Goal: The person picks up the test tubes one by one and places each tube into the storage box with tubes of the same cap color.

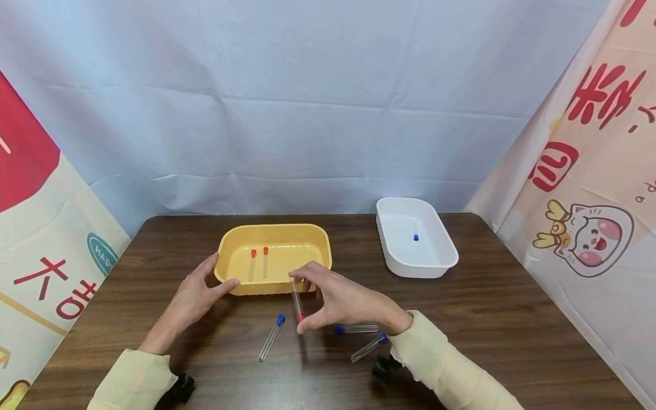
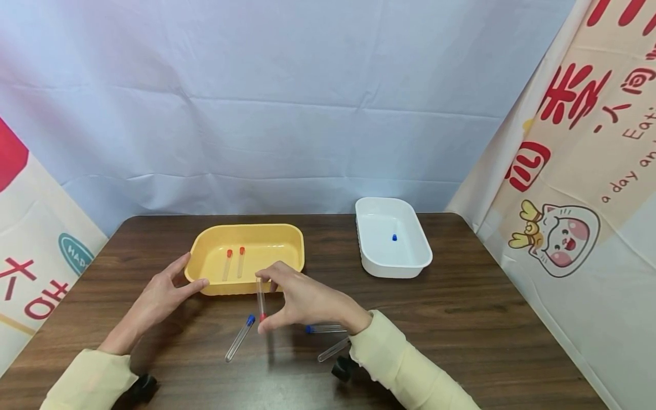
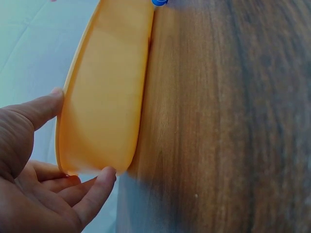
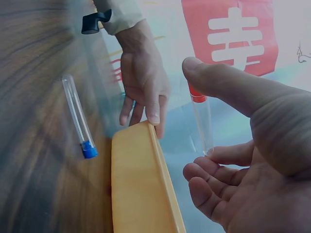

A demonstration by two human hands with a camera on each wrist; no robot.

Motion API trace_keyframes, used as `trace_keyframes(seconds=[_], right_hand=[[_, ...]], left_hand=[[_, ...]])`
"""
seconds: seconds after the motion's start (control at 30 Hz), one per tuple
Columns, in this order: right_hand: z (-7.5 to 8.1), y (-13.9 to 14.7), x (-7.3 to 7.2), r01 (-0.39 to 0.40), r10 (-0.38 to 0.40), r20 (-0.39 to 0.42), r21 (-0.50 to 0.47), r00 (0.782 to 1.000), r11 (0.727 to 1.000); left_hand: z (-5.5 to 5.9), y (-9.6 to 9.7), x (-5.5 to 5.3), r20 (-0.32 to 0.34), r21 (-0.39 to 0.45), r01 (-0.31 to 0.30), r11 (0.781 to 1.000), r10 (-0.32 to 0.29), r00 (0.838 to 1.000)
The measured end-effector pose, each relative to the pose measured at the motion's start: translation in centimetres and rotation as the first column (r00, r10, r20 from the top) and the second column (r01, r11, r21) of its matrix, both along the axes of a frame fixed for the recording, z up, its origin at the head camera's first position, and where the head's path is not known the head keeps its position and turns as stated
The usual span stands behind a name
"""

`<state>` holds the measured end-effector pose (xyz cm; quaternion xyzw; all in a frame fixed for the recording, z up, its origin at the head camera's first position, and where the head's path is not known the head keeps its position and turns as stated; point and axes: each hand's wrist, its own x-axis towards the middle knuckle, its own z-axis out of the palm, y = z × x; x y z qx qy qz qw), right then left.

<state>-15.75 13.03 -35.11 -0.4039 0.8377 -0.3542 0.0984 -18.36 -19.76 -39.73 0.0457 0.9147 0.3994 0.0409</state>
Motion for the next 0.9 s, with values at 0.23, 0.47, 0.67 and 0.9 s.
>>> trace_keyframes(seconds=[0.23,0.47,0.67,0.9], right_hand=[[0.3,0.1,-0.6,0.015,-0.015,-0.009,-0.026,1.0,1.0],[1.2,0.4,-1.3,0.023,-0.025,-0.019,-0.062,1.0,0.998],[1.9,0.3,-2.4,0.035,-0.038,-0.039,-0.073,0.999,0.997],[2.4,-0.1,-4.0,0.057,-0.062,-0.067,-0.082,0.996,0.995]], left_hand=[[0.0,0.0,0.0,0.004,0.009,0.0,1.0,0.0,1.0],[0.0,0.0,0.0,0.002,0.006,0.0,1.0,-0.001,1.0],[0.0,0.0,-0.1,-0.008,0.016,0.004,1.0,-0.004,1.0],[-0.1,-0.1,-0.1,-0.017,0.021,0.004,1.0,-0.004,1.0]])
